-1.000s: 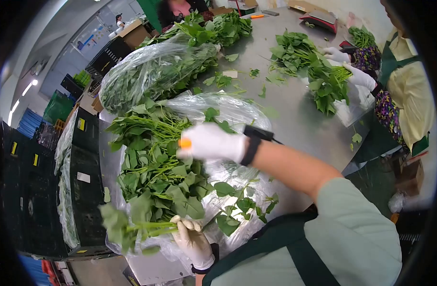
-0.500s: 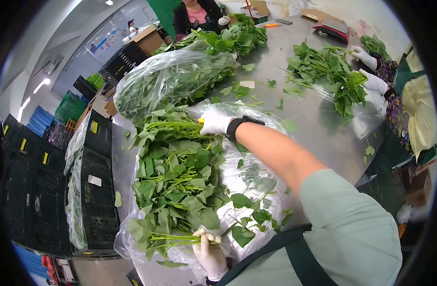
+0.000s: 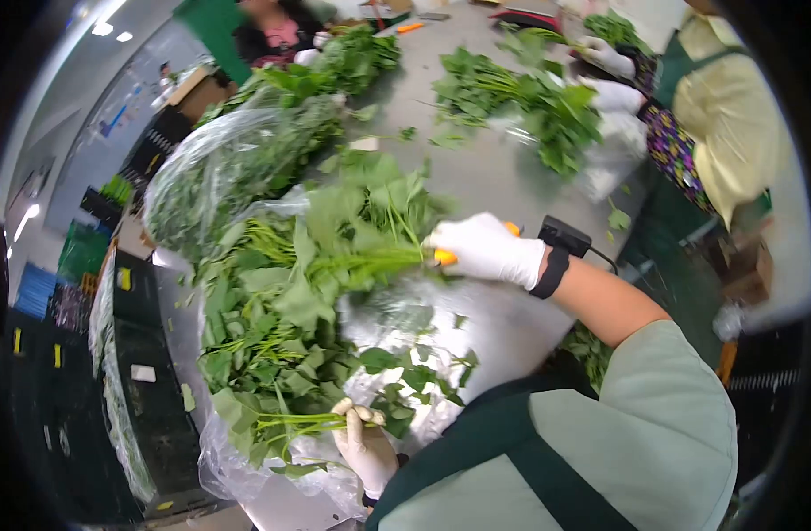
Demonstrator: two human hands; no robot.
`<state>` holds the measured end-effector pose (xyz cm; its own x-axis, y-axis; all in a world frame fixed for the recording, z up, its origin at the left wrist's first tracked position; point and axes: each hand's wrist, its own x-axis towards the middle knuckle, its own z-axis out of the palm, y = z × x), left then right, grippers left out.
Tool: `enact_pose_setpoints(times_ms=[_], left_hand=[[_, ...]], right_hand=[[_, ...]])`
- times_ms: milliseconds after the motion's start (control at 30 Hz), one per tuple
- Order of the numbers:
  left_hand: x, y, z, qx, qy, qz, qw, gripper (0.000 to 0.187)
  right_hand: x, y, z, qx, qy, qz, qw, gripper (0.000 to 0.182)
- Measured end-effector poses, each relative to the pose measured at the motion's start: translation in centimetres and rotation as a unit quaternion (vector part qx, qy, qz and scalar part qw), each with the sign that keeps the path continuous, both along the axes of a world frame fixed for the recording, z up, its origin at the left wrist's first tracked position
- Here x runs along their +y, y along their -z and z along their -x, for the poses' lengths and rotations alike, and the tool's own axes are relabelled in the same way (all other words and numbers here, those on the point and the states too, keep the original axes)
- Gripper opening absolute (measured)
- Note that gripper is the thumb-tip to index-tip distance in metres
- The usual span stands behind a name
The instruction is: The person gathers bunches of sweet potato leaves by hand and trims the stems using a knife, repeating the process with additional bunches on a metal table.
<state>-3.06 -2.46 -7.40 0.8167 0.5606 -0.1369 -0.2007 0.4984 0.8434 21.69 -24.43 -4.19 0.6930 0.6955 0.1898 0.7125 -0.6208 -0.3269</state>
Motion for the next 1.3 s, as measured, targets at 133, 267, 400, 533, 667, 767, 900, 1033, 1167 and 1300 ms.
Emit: enact_pose_setpoints(times_ms=[133, 267, 400, 533, 667, 767, 900, 1033, 1167, 1300], left_hand=[[-1.7, 0.8, -0.2, 0.032, 0.060, 0.008, 0.998, 0.021], [-2.9, 1.1, -0.4, 0.075, 0.079, 0.017, 0.994, 0.021], [-4.0, 0.6, -1.4, 0.095, 0.072, 0.060, 0.991, 0.018], [-4.3, 0.0, -1.1, 0.063, 0.085, 0.079, 0.991, 0.019], [-3.9, 0.3, -0.6, 0.050, 0.066, 0.041, 0.996, 0.019], [-4.4, -0.5, -2.1, 0.093, 0.017, -0.076, 0.993, 0.019], [-6.0, -2.0, -6.1, 0.077, 0.051, -0.102, 0.991, 0.020], [-6.1, -1.3, -8.8, 0.036, 0.082, -0.074, 0.993, 0.019], [-6.3, -1.0, -9.1, 0.012, 0.090, -0.010, 0.996, 0.011], [-6.6, -1.0, -8.6, 0.017, 0.107, -0.018, 0.994, 0.005]], right_hand=[[-5.9, 3.2, 4.4, 0.072, 0.046, -0.035, 0.996, 0.047], [-6.7, 4.2, 6.2, 0.107, 0.172, -0.121, 0.972, 0.039], [-1.7, 4.1, 5.2, 0.119, 0.186, -0.153, 0.963, 0.024], [2.2, 6.1, 2.7, 0.099, 0.167, -0.109, 0.975, 0.017], [2.9, 5.4, 2.5, 0.071, 0.151, -0.196, 0.966, 0.013], [2.1, 3.8, 3.5, 0.000, 0.109, -0.291, 0.951, 0.014], [1.5, 2.6, 5.8, -0.019, 0.051, -0.322, 0.945, 0.021], [1.3, 2.4, 8.1, 0.037, 0.001, -0.277, 0.960, 0.022], [1.2, 3.1, 8.5, 0.103, -0.029, -0.318, 0.942, 0.022], [1.5, 3.1, 8.5, 0.255, -0.040, -0.328, 0.909, 0.018]])
